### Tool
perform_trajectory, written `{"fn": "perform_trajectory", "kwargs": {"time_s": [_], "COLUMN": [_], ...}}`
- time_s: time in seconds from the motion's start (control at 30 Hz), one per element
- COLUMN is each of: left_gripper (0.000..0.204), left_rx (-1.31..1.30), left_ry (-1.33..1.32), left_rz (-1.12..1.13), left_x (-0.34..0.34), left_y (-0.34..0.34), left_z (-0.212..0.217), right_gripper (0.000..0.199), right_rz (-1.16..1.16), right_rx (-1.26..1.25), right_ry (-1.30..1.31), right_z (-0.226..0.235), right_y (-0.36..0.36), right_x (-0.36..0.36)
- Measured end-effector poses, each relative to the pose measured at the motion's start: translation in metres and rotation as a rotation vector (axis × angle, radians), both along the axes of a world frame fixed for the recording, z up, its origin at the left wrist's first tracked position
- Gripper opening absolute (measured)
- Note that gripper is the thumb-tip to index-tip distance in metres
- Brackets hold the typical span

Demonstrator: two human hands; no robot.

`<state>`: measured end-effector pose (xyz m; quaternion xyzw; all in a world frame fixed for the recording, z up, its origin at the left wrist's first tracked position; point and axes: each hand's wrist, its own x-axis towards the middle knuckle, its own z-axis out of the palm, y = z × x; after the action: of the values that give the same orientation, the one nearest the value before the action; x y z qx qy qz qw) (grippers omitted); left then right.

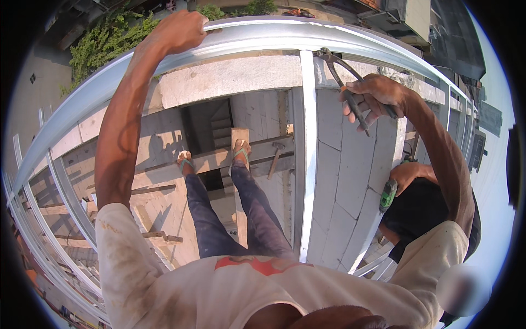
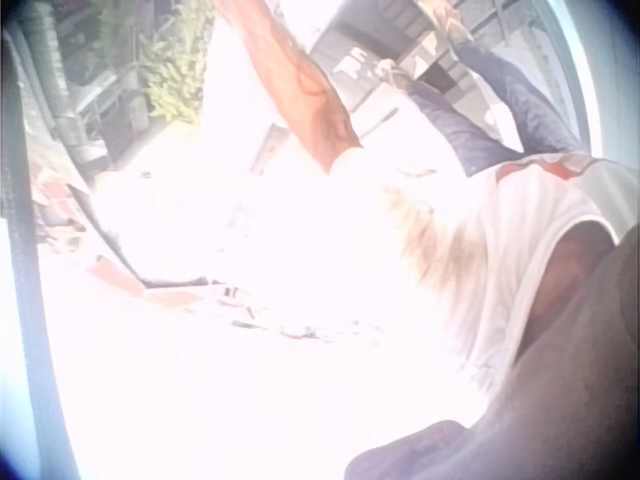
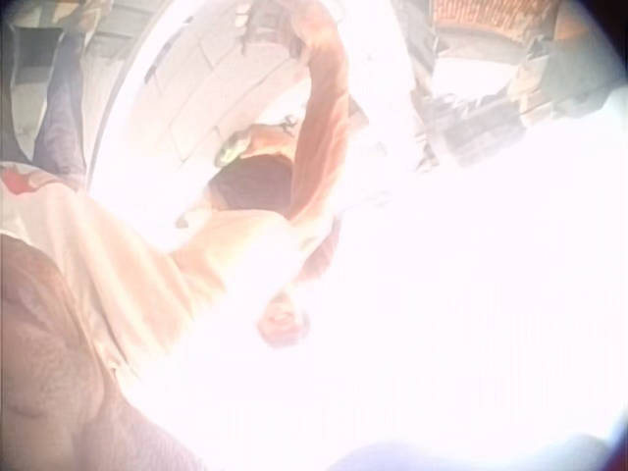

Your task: The person positions and secures metal frame sections on a rooftop using pliers and a power drill. They align the frame pieces, tighten connections, and adjust the structure while another person assists nearby.

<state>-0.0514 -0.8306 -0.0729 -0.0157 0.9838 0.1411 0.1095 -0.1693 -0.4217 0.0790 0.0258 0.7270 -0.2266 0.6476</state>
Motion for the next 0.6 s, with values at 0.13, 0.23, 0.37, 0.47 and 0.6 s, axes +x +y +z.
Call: {"fn": "perform_trajectory", "kwargs": {"time_s": [0.13,0.23,0.37,0.47,0.6], "left_gripper": [0.063,0.093,0.09,0.08,0.072], "left_rx": [-0.026,-0.037,0.079,0.042,-0.029], "left_ry": [-0.05,0.105,0.131,0.212,0.264], "left_rz": [-0.012,-0.013,-0.049,0.046,0.036], "left_x": [-0.002,0.01,0.011,0.023,0.028], "left_y": [0.003,0.0,0.0,0.016,0.024], "left_z": [-0.002,-0.015,-0.005,-0.002,0.006], "right_gripper": [0.046,0.049,0.049,0.044,0.043], "right_rz": [0.01,0.022,-0.02,-0.044,-0.062], "right_rx": [0.031,0.048,0.029,0.005,0.019], "right_ry": [0.012,-0.012,0.012,-0.028,-0.033], "right_z": [-0.002,0.001,0.009,0.016,0.021], "right_y": [0.003,-0.004,-0.001,-0.008,-0.012], "right_x": [-0.004,-0.003,-0.001,-0.001,0.001]}}
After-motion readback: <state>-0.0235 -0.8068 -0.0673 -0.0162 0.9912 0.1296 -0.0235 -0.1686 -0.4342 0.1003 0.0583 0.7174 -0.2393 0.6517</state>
